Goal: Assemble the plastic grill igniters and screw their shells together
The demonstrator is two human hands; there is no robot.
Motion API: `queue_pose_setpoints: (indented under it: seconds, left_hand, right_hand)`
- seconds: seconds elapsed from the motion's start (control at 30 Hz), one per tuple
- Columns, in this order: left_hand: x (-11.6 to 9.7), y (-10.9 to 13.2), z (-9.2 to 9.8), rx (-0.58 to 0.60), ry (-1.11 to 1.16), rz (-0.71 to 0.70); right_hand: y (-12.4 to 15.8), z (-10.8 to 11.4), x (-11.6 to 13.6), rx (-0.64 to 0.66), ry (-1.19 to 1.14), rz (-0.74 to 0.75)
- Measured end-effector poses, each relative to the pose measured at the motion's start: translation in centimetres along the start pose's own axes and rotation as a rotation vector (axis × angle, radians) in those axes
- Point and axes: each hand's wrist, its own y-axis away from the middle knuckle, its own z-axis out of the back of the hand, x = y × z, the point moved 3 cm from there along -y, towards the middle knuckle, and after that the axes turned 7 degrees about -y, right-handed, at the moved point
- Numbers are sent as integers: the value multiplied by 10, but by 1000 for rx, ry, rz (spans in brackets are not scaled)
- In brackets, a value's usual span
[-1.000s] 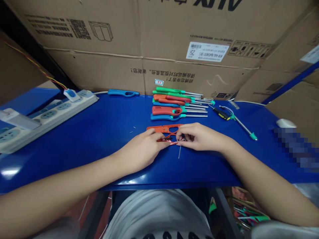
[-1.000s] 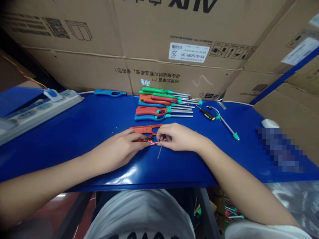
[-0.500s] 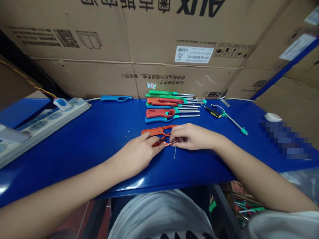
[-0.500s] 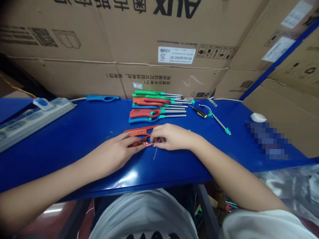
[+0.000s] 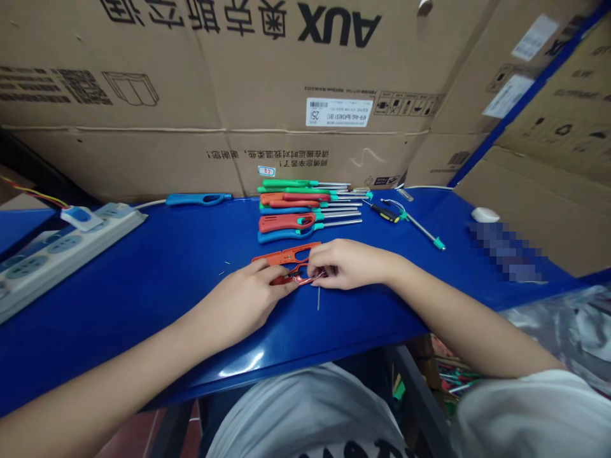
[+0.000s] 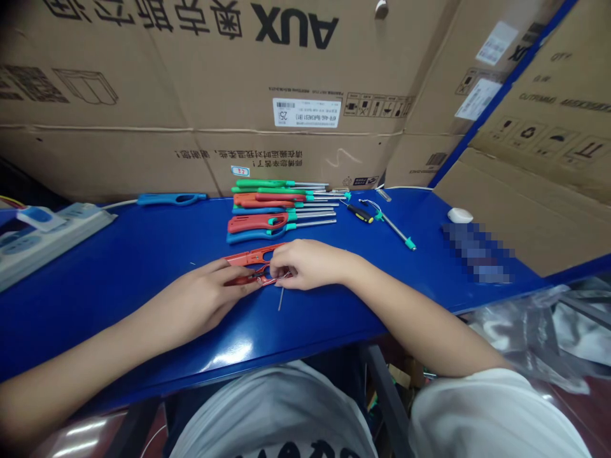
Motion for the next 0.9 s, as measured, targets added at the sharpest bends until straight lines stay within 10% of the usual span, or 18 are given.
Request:
queue_pose_setpoints:
  seconds: [0.9]
  left_hand:
    - [1, -1, 4, 9, 57, -21]
  right_hand:
    - [2, -4, 1, 16, -17, -41]
